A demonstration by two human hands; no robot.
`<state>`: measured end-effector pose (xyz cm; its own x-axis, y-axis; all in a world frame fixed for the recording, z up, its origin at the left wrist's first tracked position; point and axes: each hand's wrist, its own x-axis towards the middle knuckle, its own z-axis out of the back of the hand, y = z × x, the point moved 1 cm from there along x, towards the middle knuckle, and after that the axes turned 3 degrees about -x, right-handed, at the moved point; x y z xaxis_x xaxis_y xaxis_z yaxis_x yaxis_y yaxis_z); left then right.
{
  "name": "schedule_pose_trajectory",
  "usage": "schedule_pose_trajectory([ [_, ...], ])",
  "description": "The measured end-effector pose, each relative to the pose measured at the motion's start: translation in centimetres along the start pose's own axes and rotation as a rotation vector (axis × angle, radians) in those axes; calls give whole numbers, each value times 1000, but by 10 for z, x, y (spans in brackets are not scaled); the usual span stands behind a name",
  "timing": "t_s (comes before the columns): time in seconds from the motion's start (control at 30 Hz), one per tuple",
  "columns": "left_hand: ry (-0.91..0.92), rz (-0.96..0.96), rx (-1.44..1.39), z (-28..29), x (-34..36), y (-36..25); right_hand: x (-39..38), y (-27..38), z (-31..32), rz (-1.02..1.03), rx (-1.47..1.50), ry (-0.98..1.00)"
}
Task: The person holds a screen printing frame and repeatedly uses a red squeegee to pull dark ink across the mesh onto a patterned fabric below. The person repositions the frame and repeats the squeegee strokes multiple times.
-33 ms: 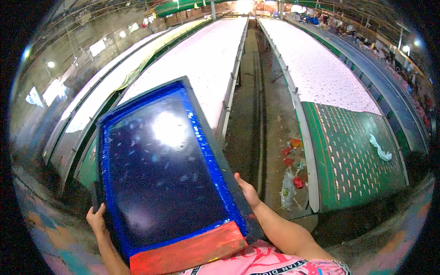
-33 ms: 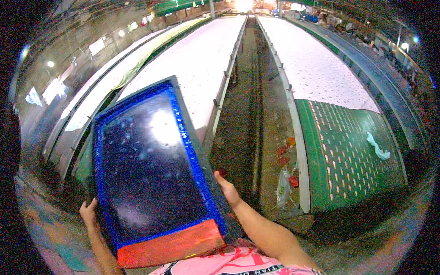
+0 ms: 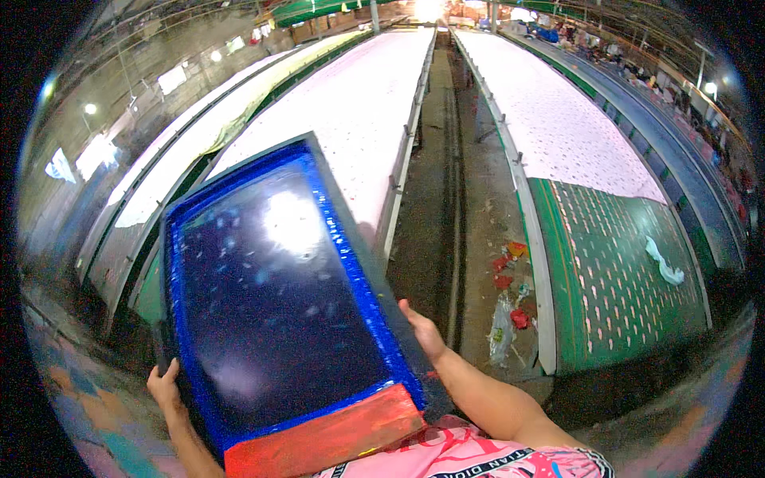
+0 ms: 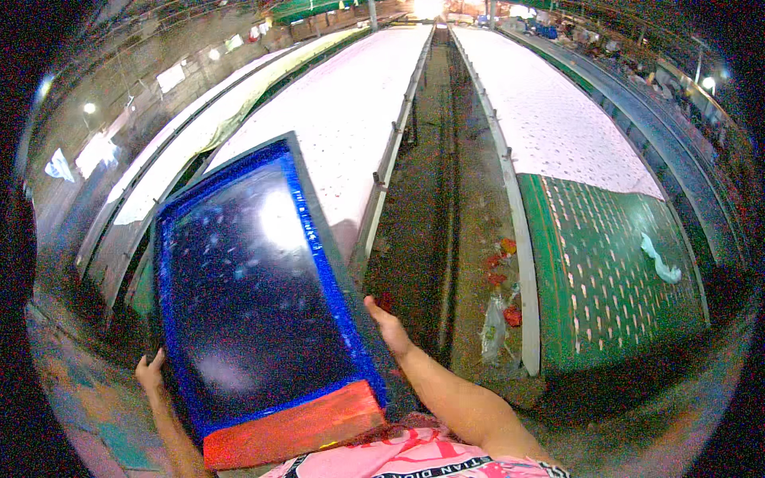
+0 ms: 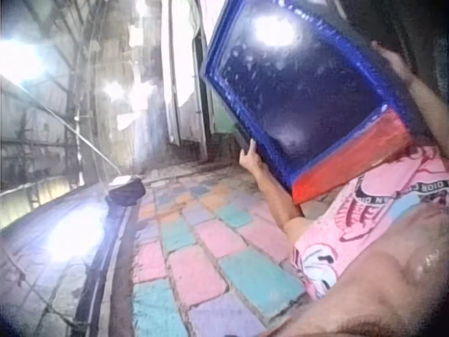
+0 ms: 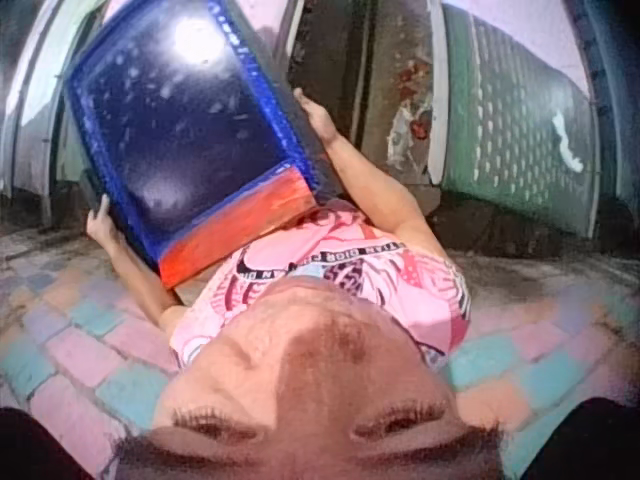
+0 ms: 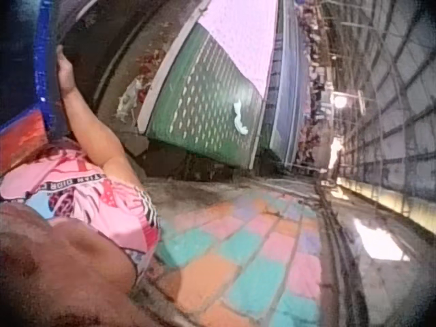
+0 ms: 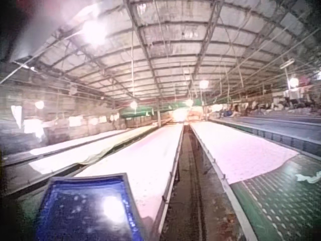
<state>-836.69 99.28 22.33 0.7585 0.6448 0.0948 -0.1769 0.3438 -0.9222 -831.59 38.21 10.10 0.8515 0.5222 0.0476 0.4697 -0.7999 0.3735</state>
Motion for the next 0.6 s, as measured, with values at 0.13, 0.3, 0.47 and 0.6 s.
schedule_pose_trajectory([
  [0.13, -234, 46, -140, 34, -8, 42, 92, 14, 7, -163, 57, -23],
  [0.3, -371, 155, 96, 1, -37, 52, 168, 55, 23, -359, 64, 74],
  [0.47, -485, 190, -113, -25, -44, 67, 242, 79, 30, -339, -182, 10],
  [0.6, -527, 228, -66, -47, -42, 44, 302, 98, 50, -180, -474, -18],
])
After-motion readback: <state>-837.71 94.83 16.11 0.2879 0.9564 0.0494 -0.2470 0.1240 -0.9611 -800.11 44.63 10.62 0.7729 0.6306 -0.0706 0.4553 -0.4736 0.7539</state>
